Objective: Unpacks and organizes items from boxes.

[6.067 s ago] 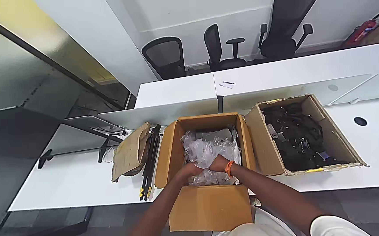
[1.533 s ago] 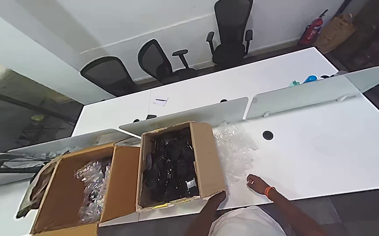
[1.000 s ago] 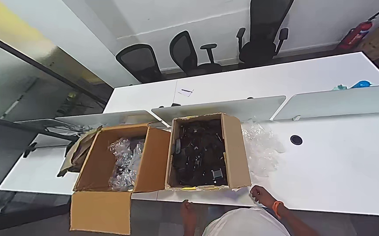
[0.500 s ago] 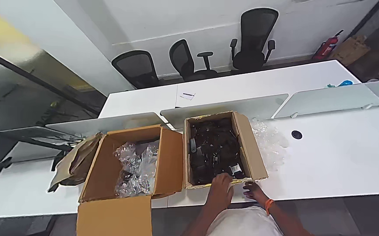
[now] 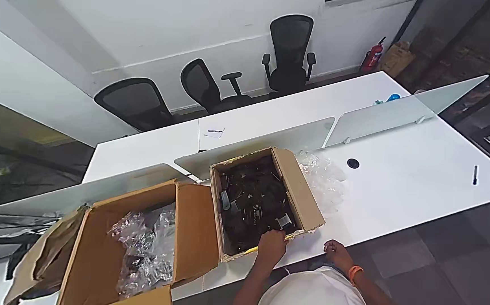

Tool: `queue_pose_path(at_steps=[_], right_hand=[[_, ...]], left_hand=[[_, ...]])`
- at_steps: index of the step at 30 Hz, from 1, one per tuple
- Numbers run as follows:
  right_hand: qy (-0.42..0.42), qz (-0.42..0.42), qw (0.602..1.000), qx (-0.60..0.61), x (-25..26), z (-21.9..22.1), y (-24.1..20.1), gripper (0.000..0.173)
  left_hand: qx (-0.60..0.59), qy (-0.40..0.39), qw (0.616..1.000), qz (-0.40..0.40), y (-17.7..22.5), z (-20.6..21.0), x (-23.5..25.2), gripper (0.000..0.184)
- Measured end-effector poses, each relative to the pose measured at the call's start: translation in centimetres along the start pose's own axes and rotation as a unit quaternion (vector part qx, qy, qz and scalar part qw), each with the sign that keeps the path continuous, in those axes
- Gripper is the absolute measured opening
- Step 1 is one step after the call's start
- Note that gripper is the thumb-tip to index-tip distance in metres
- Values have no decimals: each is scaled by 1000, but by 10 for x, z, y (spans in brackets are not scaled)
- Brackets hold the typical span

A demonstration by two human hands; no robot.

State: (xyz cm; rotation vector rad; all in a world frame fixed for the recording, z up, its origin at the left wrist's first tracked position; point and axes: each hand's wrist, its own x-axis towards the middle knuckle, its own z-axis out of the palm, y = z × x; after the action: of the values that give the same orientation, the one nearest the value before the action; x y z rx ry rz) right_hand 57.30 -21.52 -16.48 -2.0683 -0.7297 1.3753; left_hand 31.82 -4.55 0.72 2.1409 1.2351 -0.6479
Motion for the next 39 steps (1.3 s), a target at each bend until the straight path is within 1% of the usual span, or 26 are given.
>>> queue_pose_path(at_steps=[2, 4, 8, 10, 12, 15, 16, 17, 20, 22, 26, 29, 31, 35, 39], right_hand=[[29, 0, 999, 13, 10, -14, -2, 23], [50, -19, 999, 9, 30, -31, -10, 26], [56, -76, 990, -105, 63, -62, -33, 31], [51, -109, 981, -152, 75, -75, -46, 29], [43, -141, 976, -160, 86, -85, -60, 26], [26, -181, 977, -113, 100, -97, -77, 25], [16, -191, 976, -99, 104, -100, -81, 25], [2, -201, 976, -87, 107, -102, -82, 24], [-58, -205, 973, -87, 114, -112, -86, 24], [-86, -203, 971, -97, 112, -117, -81, 23], [-142, -170, 970, -104, 105, -123, -61, 20], [-174, -146, 968, -105, 98, -120, -38, 18], [-187, -123, 970, -93, 93, -115, -23, 17], [-220, -38, 973, -60, 78, -98, -5, 20], [-209, 1, 977, -40, 68, -72, 6, 25]], left_hand=[[-2, -7, 1000, -6, -1, 2, -1, 39], [-13, -6, 1000, -18, -2, 0, 1, 40], [-16, 5, 998, -62, 4, 9, -2, 40], [-10, 25, 997, -75, 6, 15, -5, 38], [-7, 90, 994, -68, 6, 23, -10, 35], [-6, 234, 971, -44, 5, 42, -15, 27], [-5, 264, 963, -48, 7, 46, -16, 26], [-13, 275, 959, -62, 12, 47, -20, 26], [-38, 256, 959, -116, 28, 45, -26, 34], [-35, 223, 966, -130, 33, 39, -24, 36], [-13, 83, 990, -115, 52, 11, 4, 40], [27, 6, 992, -126, 61, 3, 24, 41], [39, -6, 993, -112, 57, 6, 25, 43], [35, 12, 996, -84, 51, 5, 15, 43], [19, 32, 996, -81, 44, -13, -13, 41]])
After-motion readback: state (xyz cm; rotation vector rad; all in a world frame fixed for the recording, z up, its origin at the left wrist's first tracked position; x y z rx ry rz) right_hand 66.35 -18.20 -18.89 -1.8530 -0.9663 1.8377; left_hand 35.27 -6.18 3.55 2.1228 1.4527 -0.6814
